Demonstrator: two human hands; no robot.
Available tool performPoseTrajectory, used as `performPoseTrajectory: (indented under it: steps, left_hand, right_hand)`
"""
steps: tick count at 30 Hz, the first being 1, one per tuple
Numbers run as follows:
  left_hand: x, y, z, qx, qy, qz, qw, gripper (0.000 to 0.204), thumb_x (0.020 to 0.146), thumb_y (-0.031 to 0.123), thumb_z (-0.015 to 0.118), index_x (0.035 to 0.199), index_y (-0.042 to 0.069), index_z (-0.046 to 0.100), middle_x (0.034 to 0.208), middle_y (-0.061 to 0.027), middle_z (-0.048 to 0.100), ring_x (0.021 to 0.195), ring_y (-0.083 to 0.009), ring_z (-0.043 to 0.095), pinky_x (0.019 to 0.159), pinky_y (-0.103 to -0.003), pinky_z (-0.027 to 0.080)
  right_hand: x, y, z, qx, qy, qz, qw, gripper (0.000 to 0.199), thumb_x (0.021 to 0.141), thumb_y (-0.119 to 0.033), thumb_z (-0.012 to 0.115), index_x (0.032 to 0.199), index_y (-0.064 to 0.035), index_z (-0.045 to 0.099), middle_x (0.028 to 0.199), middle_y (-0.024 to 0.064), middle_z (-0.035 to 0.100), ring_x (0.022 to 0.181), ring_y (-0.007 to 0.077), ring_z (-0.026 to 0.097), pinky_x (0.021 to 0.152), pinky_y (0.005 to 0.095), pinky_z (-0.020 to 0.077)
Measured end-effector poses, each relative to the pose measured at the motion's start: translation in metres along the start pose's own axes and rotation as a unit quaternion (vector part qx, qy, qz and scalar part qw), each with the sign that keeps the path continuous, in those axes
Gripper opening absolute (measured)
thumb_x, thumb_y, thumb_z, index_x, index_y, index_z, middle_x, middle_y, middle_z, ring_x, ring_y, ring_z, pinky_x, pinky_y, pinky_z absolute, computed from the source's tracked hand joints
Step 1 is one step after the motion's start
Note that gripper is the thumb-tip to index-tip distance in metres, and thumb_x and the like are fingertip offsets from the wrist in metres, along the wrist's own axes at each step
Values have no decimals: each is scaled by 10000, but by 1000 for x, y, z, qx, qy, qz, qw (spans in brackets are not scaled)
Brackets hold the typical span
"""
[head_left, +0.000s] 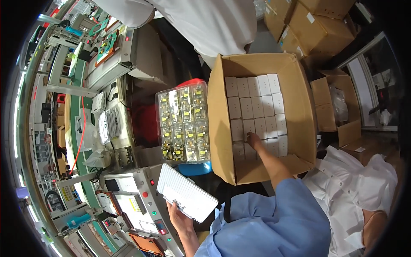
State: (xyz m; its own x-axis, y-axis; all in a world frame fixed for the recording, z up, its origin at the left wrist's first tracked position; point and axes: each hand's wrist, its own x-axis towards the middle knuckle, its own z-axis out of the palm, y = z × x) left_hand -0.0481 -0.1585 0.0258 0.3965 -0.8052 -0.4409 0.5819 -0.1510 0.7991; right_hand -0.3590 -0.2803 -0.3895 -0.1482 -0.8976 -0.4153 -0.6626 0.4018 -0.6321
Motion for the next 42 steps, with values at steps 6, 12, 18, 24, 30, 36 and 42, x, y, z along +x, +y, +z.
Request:
performPoseTrajectory:
  steps: [6, 12, 18, 24, 30, 36, 42]
  left_hand:
    - [-7, -7, -13, -28, 112, -25, 993, 421, 970, 224, 437, 1358, 63, 421, 1253, -103, 573, 1098, -250, 590, 918, -397, 495]
    - [0, -22, -6, -53, 197, -63, 977, 391, 996, 259, 389, 1318, 53, 467, 1220, -106, 598, 1068, -252, 607, 900, -389, 506]
    - [-1, -17, -1, -24, 222, -61, 973, 365, 992, 262, 416, 1279, 53, 499, 1187, -89, 613, 1038, -231, 615, 890, -373, 500]
    - [8, -15, 2, -55, 224, -73, 970, 329, 995, 225, 421, 1256, 56, 524, 1180, -81, 620, 1051, -222, 609, 903, -373, 494]
    - [20, -20, 5, -97, 160, -115, 976, 350, 992, 208, 416, 1304, 67, 488, 1214, -74, 603, 1085, -229, 595, 940, -382, 477]
    - [11, -22, -7, -62, 169, -97, 979, 371, 993, 189, 402, 1344, 77, 442, 1268, -83, 566, 1143, -242, 562, 970, -397, 457]
    - [12, -22, -8, -70, 147, -105, 981, 483, 964, 163, 453, 1423, 77, 329, 1336, -77, 504, 1200, -217, 516, 1009, -367, 418]
  right_hand:
    - [37, -58, 61, 226, 30, 65, 972, 321, 852, -220, 590, 1118, -39, 598, 974, 158, 657, 884, 299, 623, 762, 387, 499]
    - [154, -25, 104, 574, 13, 281, 769, 354, 902, -182, 518, 1199, 4, 566, 1084, 165, 631, 908, 254, 610, 756, 324, 487]
    - [163, -49, 71, 109, -8, 15, 994, 333, 831, -154, 632, 1110, 23, 598, 1094, 251, 623, 1017, 398, 603, 852, 482, 475]
    - [38, -53, 15, -135, -159, -51, 977, 234, 875, -193, 503, 1007, -48, 631, 936, 219, 652, 909, 408, 615, 759, 501, 489]
    - [-43, 194, 50, 291, -63, -126, 946, 311, 807, -73, 513, 1105, -74, 603, 1213, 164, 565, 1176, 314, 491, 949, 445, 432]
    - [-50, 138, -5, -309, -57, -575, 755, 424, 757, -124, 525, 1155, 14, 569, 1311, 160, 503, 1282, 301, 417, 1094, 453, 300]
    - [-32, 147, -37, -420, -231, -561, 675, 394, 713, -154, 555, 1079, -18, 607, 1116, 125, 588, 1126, 267, 523, 1014, 428, 385]
